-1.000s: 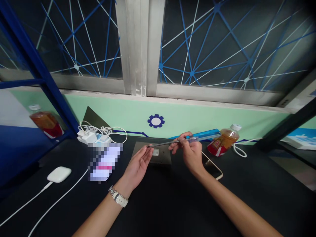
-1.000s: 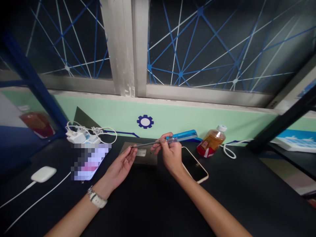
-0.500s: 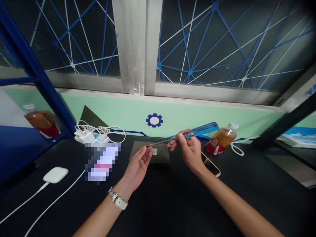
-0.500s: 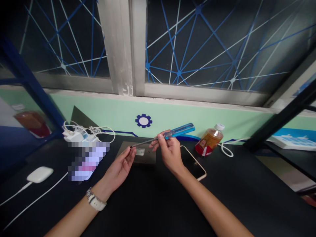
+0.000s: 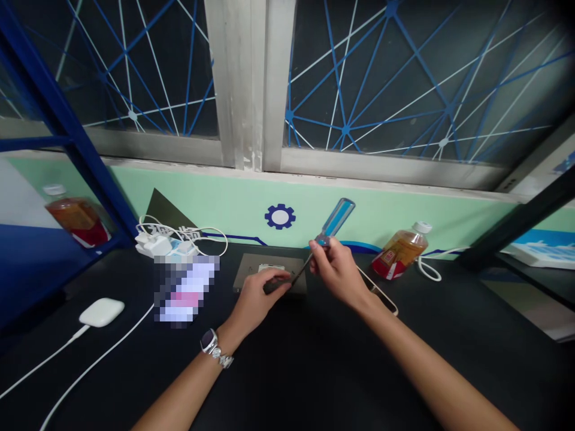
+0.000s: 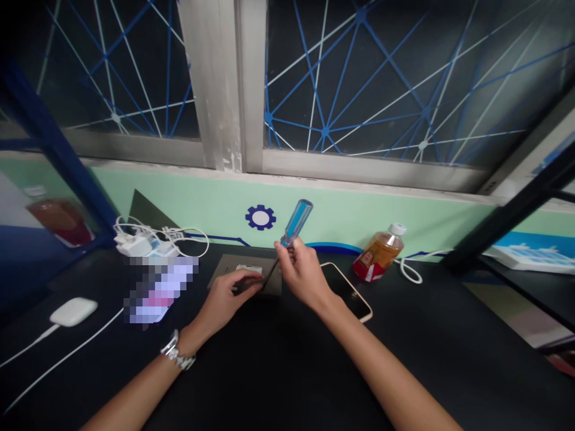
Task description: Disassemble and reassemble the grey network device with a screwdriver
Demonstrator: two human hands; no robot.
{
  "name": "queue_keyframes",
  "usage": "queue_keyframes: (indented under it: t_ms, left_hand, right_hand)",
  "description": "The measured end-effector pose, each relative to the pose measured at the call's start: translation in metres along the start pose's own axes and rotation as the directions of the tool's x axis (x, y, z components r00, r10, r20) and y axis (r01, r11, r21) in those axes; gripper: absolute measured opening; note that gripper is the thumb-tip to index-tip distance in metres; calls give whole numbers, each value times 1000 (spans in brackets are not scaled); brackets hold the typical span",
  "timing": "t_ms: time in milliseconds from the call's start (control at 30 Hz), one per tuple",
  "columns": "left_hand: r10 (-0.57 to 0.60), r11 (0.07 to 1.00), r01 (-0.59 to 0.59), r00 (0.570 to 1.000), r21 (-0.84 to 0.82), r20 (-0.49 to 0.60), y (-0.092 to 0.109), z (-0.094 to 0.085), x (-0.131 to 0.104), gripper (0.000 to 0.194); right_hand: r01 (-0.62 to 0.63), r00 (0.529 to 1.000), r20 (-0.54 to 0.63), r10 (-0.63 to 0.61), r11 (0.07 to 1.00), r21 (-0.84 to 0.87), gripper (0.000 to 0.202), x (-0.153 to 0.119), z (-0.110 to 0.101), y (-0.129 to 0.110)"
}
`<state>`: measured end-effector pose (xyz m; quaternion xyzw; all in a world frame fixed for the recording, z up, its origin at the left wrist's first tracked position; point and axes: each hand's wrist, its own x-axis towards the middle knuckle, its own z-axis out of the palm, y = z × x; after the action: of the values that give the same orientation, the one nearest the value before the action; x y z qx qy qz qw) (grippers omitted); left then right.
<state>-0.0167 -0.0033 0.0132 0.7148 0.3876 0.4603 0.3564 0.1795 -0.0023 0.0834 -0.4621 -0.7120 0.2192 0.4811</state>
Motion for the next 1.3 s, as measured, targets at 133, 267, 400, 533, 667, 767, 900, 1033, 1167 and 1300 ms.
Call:
queue_keyframes:
  t_ms: [133, 267, 400, 533, 667, 767, 900, 1033, 1167, 1300]
  left_hand:
    - [1, 1000, -1, 1000, -6, 11, 1, 7, 0, 14]
    - [-10, 999, 9, 1000, -31, -25, -3, 9, 1, 12]
    - [-9, 999, 8, 1000, -45, -20, -5, 9, 3, 12]
    - [-10, 999, 10, 1000, -30, -14, -4, 10, 3, 10]
    - [-17, 999, 15, 999, -46, -34, 0, 13, 4, 13]
    - [-9, 1000, 6, 996, -27, -89, 2, 18, 5, 14]
    - [-30, 997, 23, 994, -69, -103, 2, 23, 6, 6]
    - [-55, 993, 46, 996, -110, -76, 2, 22, 4, 12]
    - [-72, 984, 67, 997, -168, -24, 4, 19, 4, 16]
    - [-80, 968, 88, 996, -235, 42, 6, 16, 5, 20]
  right_hand:
    - [78, 997, 26, -76, 991, -106, 28, 0, 6, -3]
    - [127, 991, 43, -123, 986, -106, 27, 1, 9, -3]
    - [142, 990, 35, -139, 983, -114, 28, 2, 10, -3]
    - [96, 994, 60, -92, 992, -81, 28, 3, 8, -2]
    - [23, 997, 78, -25, 1000, 15, 31, 4, 10, 3]
    - [-24, 998, 65, 17, 993, 111, 34, 5, 14, 6]
    - [-74, 996, 63, 62, 977, 201, 37, 6, 16, 8]
    - [-25, 987, 159, 16, 998, 54, 22, 7, 7, 7]
    - [-34, 940, 342, -6, 993, 112, 27, 9, -5, 7]
    - [-92, 899, 439, -7, 975, 204, 27, 9, -9, 5]
